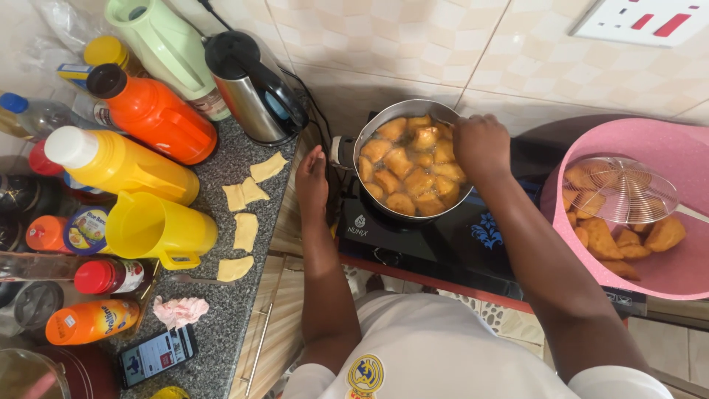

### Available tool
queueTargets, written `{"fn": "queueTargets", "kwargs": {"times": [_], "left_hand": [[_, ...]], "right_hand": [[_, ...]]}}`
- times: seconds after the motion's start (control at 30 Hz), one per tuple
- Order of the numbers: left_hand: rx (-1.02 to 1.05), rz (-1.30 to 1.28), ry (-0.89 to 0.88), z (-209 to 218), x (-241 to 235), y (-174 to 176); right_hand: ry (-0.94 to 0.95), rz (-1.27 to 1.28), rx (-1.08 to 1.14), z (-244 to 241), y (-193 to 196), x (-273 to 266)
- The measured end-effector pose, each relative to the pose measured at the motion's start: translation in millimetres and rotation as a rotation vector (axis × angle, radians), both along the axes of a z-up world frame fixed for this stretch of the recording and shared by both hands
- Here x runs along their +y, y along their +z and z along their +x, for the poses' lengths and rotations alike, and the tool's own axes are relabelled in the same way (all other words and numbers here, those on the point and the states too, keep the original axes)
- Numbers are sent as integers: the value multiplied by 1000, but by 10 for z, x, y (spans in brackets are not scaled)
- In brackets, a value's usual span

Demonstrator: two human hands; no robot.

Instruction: Frying dough pieces in a pot and rolling out more dough on a board

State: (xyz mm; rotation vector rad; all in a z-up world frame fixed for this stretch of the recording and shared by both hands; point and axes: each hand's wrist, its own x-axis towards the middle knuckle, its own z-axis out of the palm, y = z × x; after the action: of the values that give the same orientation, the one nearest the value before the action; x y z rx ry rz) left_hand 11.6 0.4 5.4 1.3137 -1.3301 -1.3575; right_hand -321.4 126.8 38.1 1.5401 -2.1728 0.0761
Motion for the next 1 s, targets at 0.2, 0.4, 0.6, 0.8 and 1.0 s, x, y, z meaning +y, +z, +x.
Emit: {"fn": "queueTargets", "kwargs": {"times": [0.2, 0.4, 0.6, 0.8, 1.0], "left_hand": [[-3, -4, -10, -16, 38, 69], [-10, -2, -23, -41, 118, 199], [-9, 5, -16, -32, 110, 160], [22, -1, -43, -32, 154, 233], [9, 6, -25, -24, 74, 63]], "right_hand": [[-73, 89, -11, 131, 288, 125], [-112, 169, -155, -28, 27, -42], [-163, 331, -315, 74, -89, -209], [-147, 406, -471, 241, 160, -183], [-104, 399, -479, 399, 777, 29]]}}
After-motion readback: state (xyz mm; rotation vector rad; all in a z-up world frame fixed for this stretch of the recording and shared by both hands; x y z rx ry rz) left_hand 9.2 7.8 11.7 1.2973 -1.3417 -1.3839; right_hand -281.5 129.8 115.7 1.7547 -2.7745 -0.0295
